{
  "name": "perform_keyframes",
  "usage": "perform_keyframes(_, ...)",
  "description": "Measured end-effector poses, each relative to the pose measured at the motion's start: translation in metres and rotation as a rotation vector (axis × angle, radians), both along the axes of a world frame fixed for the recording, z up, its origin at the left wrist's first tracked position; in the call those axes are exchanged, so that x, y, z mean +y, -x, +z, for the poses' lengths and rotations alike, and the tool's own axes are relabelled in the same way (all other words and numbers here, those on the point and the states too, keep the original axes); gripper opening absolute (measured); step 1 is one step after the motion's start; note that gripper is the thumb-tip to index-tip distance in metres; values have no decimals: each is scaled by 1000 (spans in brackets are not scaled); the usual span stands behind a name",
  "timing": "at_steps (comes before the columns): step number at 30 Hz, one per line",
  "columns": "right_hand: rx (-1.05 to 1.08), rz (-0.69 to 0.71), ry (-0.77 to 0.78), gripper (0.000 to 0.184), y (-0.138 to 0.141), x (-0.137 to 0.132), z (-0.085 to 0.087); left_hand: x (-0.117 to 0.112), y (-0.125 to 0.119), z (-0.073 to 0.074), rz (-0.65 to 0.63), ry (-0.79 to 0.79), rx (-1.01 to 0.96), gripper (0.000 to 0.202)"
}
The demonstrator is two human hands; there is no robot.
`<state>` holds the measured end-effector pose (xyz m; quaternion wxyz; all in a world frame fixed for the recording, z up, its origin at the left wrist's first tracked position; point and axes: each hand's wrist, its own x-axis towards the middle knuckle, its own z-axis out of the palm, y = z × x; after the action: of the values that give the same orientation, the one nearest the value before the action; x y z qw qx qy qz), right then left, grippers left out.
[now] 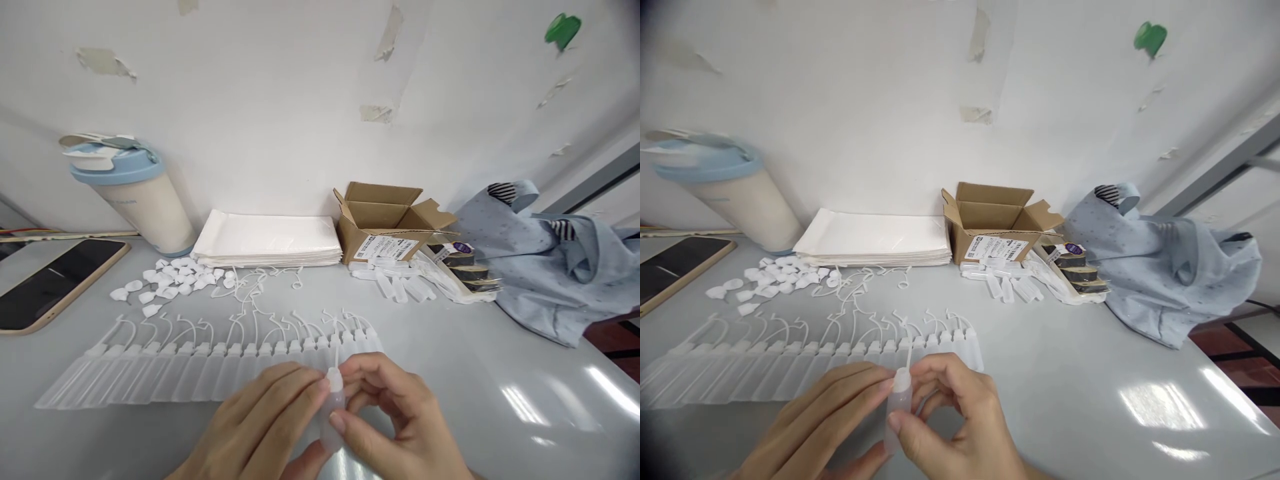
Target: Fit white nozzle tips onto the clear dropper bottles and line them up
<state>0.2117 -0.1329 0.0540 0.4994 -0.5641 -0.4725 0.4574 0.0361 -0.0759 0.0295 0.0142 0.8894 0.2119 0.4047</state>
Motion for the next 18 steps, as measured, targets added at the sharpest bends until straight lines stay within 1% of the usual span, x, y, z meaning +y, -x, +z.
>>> perform_keyframes(2,-95,-34,6,19,-8,5,4,0,1,-2,7,8,6,23)
perform_keyframes(4,-226,-89,27,17,-24,14,9,-1,2,-4,14,33,12,25)
perform_keyframes(7,-405,-153,144,23,-59,30,16,-3,4,-3,28,68,19,26)
perform_keyframes(8,-447,-149,195,26,-71,34,17,-4,4,-2,33,70,19,26)
perform_keyframes(9,-490,-132,246,27,-82,38,17,-4,5,-1,39,70,19,25)
perform_keyframes(10,-546,-82,308,26,-91,41,17,-4,5,-1,45,70,20,25)
perform_keyframes(12,-641,2,396,24,-102,44,15,-4,5,0,46,67,22,24)
perform_keyframes(14,-685,53,439,22,-105,45,13,-2,6,1,42,63,18,24)
perform_keyframes(18,-693,106,453,18,-101,45,10,0,6,1,7,47,1,23)
